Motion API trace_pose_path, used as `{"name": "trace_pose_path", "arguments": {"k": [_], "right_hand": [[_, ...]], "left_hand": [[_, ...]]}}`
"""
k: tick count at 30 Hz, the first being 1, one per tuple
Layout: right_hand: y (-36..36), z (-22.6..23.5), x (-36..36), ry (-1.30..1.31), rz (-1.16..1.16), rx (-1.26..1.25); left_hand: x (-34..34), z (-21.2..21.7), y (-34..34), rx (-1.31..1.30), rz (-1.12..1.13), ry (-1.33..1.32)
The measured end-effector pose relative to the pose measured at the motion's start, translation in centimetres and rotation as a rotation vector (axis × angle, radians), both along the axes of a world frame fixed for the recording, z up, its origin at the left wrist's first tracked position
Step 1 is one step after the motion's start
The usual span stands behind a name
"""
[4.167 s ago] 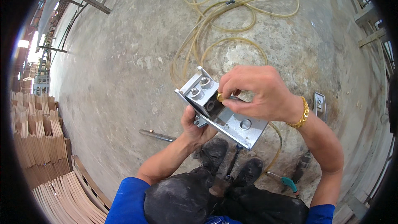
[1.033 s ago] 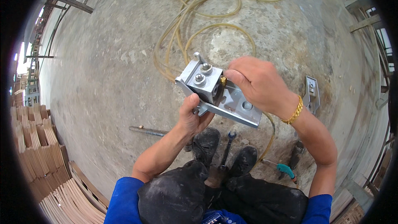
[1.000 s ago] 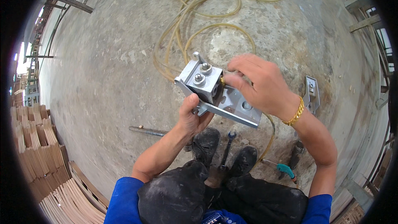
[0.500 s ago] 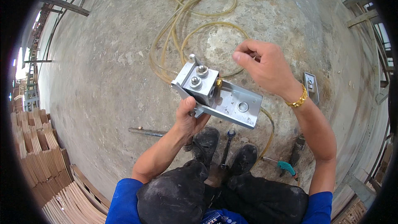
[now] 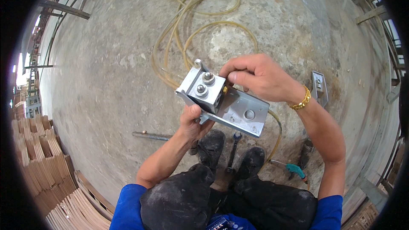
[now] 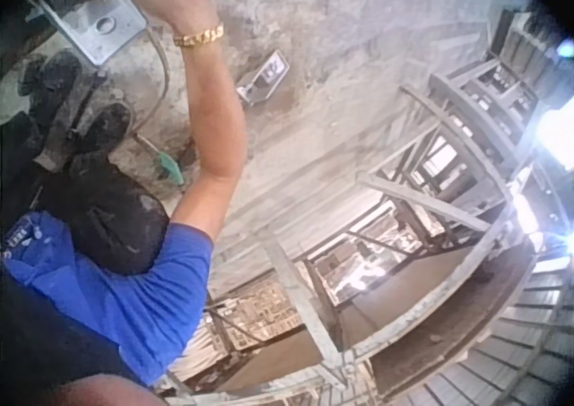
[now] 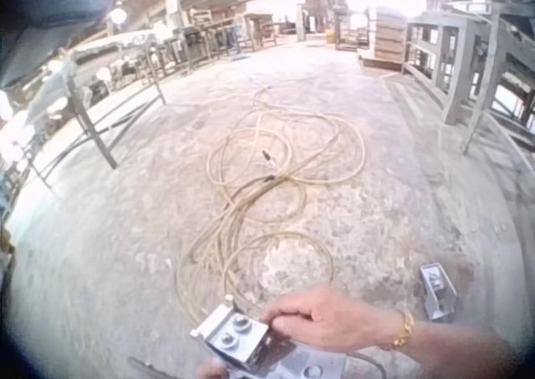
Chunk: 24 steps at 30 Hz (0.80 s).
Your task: The person assembles a metal bracket by inserting brass fittings and tightening them with a screwdriver and a wrench. They handle the metal bracket, brass fittings, and tools on a concrete floor in a workshop setting.
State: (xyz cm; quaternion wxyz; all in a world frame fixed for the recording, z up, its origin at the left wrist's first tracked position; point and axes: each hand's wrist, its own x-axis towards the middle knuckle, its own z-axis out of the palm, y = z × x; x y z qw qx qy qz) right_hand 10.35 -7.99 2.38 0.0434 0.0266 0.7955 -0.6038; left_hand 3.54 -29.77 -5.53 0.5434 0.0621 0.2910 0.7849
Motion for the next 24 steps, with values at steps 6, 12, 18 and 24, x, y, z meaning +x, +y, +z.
{"name": "trace_pose_path", "arguments": {"k": [6,12,18,24], "right_hand": [[-0.4,-0.8,0.1,0.064,-0.048,0.004],[-0.7,-0.9,0.1,0.033,-0.110,-0.098],[-2.1,-0.9,0.9,0.439,-0.194,0.397],[-2.7,-0.7,0.5,0.468,-0.259,0.623]], "left_hand": [[-0.1,-0.2,-0.3,0.002,-0.007,-0.011],[0.1,0.0,0.2,0.025,0.017,0.012],[0.0,0.0,0.4,-0.043,0.116,0.033],[-0.8,0.4,1.1,-0.064,0.083,0.094]]}}
